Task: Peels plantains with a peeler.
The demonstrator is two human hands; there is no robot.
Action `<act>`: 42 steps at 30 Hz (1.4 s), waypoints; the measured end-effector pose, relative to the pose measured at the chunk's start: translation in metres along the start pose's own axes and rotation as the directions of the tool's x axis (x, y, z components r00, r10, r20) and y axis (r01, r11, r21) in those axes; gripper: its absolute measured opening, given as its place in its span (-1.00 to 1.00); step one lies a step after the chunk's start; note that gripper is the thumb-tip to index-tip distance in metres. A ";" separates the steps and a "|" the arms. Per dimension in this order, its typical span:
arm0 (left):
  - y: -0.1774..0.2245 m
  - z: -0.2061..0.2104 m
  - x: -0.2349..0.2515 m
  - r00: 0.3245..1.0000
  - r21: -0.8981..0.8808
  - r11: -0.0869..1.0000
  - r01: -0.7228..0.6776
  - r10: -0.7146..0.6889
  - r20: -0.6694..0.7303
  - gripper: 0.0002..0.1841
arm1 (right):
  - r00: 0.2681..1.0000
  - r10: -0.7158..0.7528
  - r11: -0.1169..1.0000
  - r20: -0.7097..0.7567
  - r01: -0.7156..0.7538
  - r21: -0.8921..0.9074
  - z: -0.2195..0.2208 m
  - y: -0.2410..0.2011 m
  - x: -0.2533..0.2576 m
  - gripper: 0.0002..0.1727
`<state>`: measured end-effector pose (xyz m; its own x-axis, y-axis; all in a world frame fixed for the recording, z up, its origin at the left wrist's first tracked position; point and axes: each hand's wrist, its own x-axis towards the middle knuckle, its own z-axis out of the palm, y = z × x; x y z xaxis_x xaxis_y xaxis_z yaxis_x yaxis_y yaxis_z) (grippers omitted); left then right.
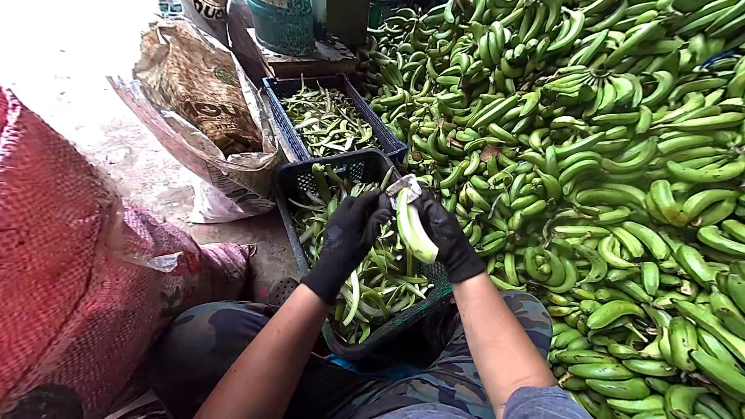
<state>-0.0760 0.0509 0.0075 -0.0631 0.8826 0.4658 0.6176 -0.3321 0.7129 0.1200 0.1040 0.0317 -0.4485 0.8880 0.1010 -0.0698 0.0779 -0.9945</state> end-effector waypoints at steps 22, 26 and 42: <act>0.008 0.012 -0.019 0.993 -0.014 0.993 -0.113 0.113 0.023 -0.43 | 0.985 -0.024 0.781 -0.171 0.125 0.612 0.001 0.019 0.001 -0.48; 0.006 0.013 -0.019 0.989 0.084 0.985 -0.150 0.148 0.033 -0.46 | 0.968 0.088 0.976 -0.235 -0.036 0.217 -0.004 0.024 -0.010 -0.47; -0.003 0.012 -0.013 0.989 0.055 0.991 -0.125 0.120 0.084 -0.44 | 0.899 0.351 0.786 -0.262 -0.131 0.605 -0.019 0.018 -0.009 -0.40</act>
<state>-0.0676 0.0450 -0.0071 0.0773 0.8611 0.5026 0.6629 -0.4209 0.6192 0.1401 0.1064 0.0119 -0.1945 0.9443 -0.2656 -0.5350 -0.3290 -0.7781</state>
